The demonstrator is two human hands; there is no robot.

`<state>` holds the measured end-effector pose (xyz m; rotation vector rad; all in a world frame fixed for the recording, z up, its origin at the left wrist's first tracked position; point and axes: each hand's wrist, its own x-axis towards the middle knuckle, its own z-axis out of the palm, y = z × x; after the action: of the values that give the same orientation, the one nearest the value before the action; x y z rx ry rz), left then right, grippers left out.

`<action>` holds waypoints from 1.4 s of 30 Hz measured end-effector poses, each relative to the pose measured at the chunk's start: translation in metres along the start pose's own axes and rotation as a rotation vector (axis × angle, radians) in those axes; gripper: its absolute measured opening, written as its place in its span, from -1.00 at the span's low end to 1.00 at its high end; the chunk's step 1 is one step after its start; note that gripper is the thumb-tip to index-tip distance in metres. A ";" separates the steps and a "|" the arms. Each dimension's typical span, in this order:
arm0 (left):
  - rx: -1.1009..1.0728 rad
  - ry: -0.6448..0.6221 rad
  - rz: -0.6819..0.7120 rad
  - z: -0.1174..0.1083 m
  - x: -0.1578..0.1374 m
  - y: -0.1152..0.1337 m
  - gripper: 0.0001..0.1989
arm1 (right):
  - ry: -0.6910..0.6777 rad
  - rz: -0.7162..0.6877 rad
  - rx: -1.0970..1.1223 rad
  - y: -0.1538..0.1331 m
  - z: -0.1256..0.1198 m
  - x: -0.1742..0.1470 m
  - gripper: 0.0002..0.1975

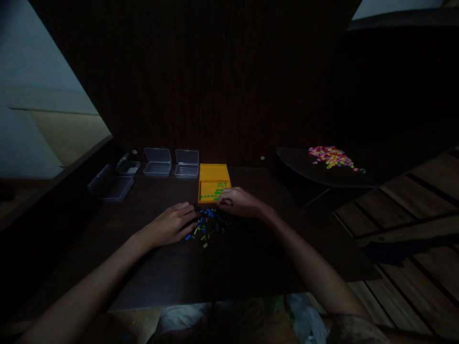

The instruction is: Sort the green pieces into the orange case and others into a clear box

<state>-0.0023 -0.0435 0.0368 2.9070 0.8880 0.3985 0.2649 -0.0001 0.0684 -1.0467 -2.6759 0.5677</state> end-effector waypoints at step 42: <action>0.005 0.004 0.002 0.000 0.001 0.002 -0.82 | -0.100 0.056 -0.217 -0.025 0.021 -0.001 -0.82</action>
<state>-0.0008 -0.0445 0.0373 2.9133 0.8876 0.4034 0.2439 -0.0234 0.0596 -1.1807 -2.8548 0.3536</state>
